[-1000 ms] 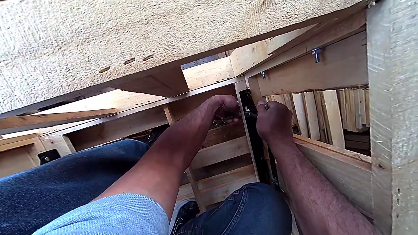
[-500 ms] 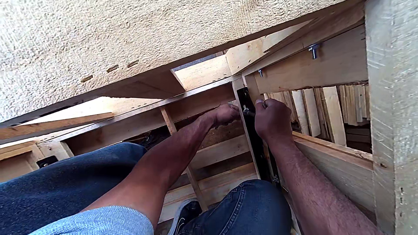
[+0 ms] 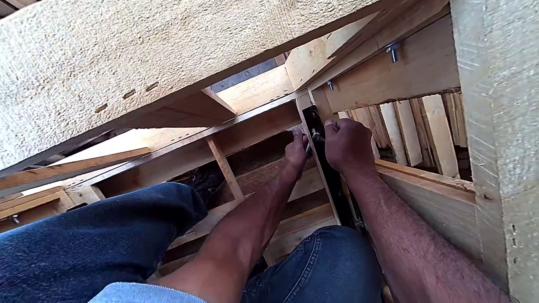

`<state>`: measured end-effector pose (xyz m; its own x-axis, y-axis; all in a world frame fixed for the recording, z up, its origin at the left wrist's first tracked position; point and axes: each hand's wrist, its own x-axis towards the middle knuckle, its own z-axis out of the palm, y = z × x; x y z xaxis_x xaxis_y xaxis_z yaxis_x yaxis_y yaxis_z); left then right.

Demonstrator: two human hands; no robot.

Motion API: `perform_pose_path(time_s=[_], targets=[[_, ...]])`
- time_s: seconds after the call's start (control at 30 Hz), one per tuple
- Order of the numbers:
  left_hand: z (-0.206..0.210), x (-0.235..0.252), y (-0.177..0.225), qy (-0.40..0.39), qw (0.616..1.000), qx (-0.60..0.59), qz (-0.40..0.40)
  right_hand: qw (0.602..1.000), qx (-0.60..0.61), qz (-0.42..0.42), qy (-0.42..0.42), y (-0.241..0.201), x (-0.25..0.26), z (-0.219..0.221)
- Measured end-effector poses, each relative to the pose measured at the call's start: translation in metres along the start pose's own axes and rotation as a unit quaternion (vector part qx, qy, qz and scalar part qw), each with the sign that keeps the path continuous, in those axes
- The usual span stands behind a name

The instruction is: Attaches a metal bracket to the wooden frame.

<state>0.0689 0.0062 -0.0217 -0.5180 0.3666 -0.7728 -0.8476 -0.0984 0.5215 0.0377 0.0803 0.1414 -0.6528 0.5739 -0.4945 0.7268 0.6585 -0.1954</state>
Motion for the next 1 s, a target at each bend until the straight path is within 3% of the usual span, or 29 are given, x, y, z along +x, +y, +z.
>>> perform_pose_path(time_s=[0.2,0.3,0.43,0.53,0.6,0.77,1.0], targets=[[0.008,-0.003,-0.001,0.043,0.996,0.062,-0.042,1.0,0.011,-0.005,0.002,0.0,-0.001,0.001],[-0.004,-0.003,0.003,-0.027,0.997,0.048,-0.061,1.0,0.015,0.002,-0.004,0.0,0.0,-0.001],[-0.027,0.011,0.003,-0.185,0.977,-0.021,-0.107,1.0,-0.006,0.0,0.001,0.002,0.001,-0.001],[-0.033,0.016,0.007,-0.208,0.962,-0.08,-0.157,1.0,-0.003,-0.003,0.008,0.001,-0.001,0.0],[-0.033,0.017,0.002,-0.17,0.969,-0.075,-0.165,1.0,-0.004,0.001,0.009,0.0,-0.001,0.001],[-0.037,0.023,-0.019,-0.125,0.988,0.02,-0.088,1.0,-0.005,0.004,0.01,0.001,0.0,0.003],[-0.036,0.04,0.02,-0.19,0.974,0.125,0.003,1.0,0.002,0.0,0.01,0.001,0.0,0.004]])
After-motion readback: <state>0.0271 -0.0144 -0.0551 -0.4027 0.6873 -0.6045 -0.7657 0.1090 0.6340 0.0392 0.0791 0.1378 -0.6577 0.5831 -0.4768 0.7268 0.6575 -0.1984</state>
